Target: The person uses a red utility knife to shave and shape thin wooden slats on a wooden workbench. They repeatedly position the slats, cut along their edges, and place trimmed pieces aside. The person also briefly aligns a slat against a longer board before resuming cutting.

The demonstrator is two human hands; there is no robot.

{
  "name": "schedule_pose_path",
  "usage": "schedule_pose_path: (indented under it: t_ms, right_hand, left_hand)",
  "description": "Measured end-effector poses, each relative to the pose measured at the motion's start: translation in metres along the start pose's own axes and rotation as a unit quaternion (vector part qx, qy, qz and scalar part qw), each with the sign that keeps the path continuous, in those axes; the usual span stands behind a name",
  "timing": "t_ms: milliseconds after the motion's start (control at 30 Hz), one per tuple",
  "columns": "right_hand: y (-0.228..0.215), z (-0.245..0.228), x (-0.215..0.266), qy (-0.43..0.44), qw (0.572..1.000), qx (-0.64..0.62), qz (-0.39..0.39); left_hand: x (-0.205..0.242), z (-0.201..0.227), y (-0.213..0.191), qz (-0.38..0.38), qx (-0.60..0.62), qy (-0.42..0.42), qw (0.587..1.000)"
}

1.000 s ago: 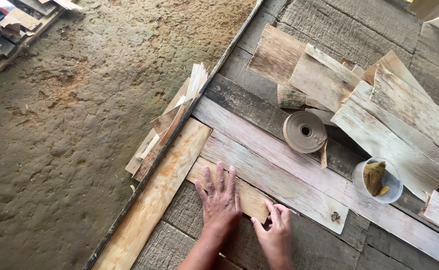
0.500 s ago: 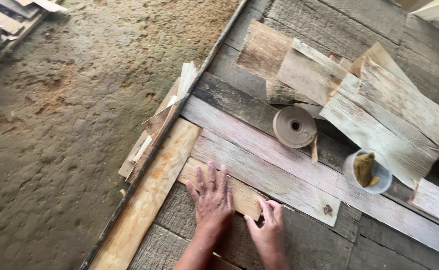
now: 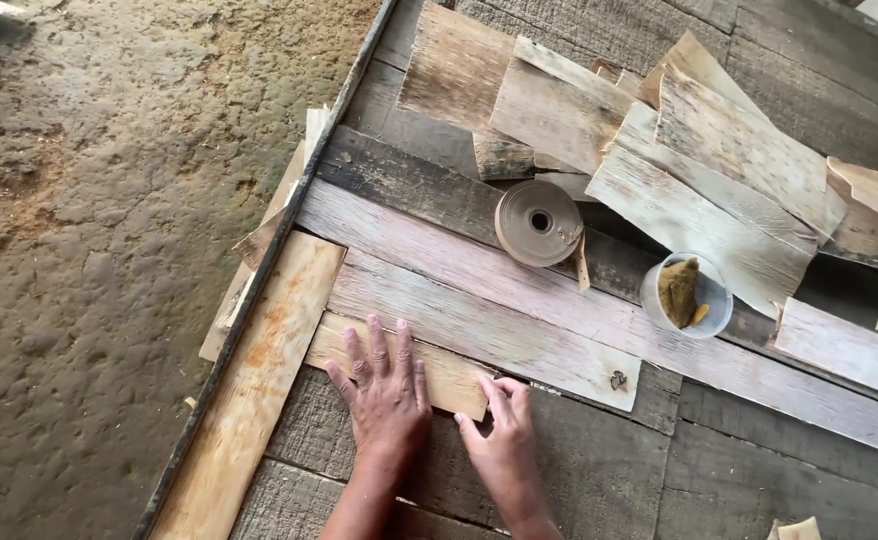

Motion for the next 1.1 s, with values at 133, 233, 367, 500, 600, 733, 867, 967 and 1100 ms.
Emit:
schedule_pose_path:
  t_ms: [133,233,367,500,600,733,867,967,1100]
  right_hand:
    - [0.002,0.000,0.000,0.024,1.000,-0.008,-0.013]
    - [-0.002,-0.002,-0.001,0.025,0.999,-0.011,-0.018]
    - [0.002,0.004,0.001,0.017,1.000,0.001,-0.016]
    - [0.001,0.004,-0.001,0.060,0.997,0.001,-0.044]
    - [0.004,0.004,0.001,-0.008,1.000,0.001,-0.002]
    - [0.003,0.005,0.001,0.002,1.000,-0.019,-0.011]
    - [0.004,0.002,0.002,-0.045,0.998,0.037,0.010]
    - [-0.002,-0.005,0.000,-0.027,0.999,0.027,-0.008]
    - [0.000,-0.004,0.000,-0.008,0.999,0.019,-0.025]
  left_hand:
    - [-0.001,0.000,0.000,-0.011,-0.001,0.002,1.000]
    - [0.000,0.001,0.002,0.010,-0.007,0.002,1.000]
    - [0.002,0.000,0.000,0.023,-0.004,0.011,1.000]
    - [0.000,0.003,-0.009,0.045,-0.013,0.027,0.999]
    - [-0.001,0.003,-0.008,0.030,-0.011,0.024,0.999]
    - [0.001,0.001,-0.004,0.032,0.003,0.023,0.999]
    - [-0.002,0.001,-0.002,-0.019,0.008,0.016,1.000]
    - [-0.003,0.002,0.000,-0.047,0.006,0.009,0.999]
    - [-0.009,0.007,-0.019,-0.199,0.009,-0.036,0.979]
Point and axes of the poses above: each hand's wrist, its own x-axis away from the middle knuckle, its own y-axis out of the palm, z = x × y, the point moved 4 cm from there along -x, towards the middle knuckle, and after that the axes turned 1 degree about -y, right-handed, at the moved point
